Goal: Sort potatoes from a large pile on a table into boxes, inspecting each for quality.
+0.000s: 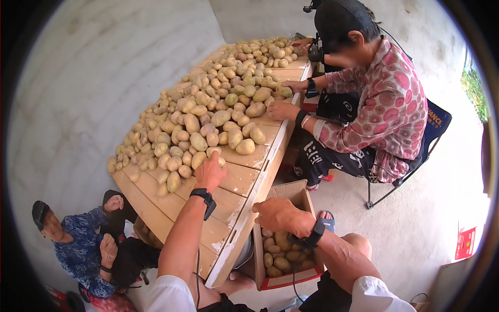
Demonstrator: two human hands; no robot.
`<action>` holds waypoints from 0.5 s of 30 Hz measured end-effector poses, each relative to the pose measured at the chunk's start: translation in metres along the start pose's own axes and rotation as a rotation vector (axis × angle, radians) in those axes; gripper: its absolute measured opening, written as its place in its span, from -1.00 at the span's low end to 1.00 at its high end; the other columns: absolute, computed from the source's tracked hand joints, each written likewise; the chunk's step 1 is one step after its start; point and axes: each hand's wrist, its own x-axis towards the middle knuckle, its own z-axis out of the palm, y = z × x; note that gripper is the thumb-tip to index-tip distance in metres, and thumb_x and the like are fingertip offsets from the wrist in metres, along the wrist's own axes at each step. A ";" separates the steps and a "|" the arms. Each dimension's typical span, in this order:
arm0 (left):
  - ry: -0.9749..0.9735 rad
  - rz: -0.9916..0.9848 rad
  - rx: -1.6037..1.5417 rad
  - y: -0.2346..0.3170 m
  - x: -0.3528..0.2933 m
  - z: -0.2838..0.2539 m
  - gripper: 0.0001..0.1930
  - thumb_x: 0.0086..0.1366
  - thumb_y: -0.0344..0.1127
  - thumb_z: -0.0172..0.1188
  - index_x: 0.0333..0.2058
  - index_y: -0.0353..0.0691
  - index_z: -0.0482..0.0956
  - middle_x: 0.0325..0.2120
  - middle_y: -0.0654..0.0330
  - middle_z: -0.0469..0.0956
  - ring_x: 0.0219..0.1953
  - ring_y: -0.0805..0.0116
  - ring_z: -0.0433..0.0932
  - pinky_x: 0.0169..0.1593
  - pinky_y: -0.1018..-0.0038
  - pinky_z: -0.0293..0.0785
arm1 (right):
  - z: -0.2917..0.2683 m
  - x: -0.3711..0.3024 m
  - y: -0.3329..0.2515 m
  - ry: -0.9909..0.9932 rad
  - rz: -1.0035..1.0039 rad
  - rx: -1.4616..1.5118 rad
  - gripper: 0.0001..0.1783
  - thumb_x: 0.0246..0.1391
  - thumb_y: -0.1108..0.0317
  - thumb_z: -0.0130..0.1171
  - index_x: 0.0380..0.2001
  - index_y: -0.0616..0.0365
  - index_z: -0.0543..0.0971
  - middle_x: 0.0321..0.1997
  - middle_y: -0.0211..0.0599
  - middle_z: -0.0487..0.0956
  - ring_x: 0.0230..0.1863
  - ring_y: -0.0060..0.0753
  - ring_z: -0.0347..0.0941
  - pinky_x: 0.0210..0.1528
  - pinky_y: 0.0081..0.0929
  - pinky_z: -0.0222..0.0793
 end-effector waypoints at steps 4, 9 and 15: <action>-0.106 -0.053 0.047 -0.001 -0.001 -0.006 -0.44 0.31 0.00 0.28 0.14 -0.20 0.37 -0.19 -0.15 0.70 -0.08 -0.14 0.69 -0.06 0.01 0.60 | 0.012 0.004 0.003 0.020 -0.052 -0.029 -0.64 0.23 0.19 0.18 -0.03 0.20 0.66 -0.04 0.11 0.70 0.09 0.16 0.62 0.14 0.02 0.51; -0.106 -0.066 -0.020 -0.006 -0.019 -0.016 -0.45 0.32 -0.03 0.24 0.15 -0.20 0.37 -0.20 -0.18 0.70 -0.10 -0.16 0.70 -0.06 0.02 0.58 | 0.007 -0.003 0.000 0.019 -0.026 -0.011 -0.63 0.23 0.17 0.18 -0.05 0.21 0.66 -0.03 0.11 0.69 0.09 0.17 0.61 0.14 -0.02 0.51; 0.012 -0.064 -0.336 -0.025 -0.080 -0.025 -0.43 0.31 -0.01 0.25 0.20 -0.16 0.40 -0.19 -0.21 0.70 -0.09 -0.17 0.69 -0.02 0.03 0.55 | 0.005 -0.003 -0.003 0.034 -0.051 -0.007 -0.62 0.25 0.15 0.16 -0.03 0.20 0.65 -0.03 0.10 0.69 0.11 0.15 0.60 0.16 -0.03 0.49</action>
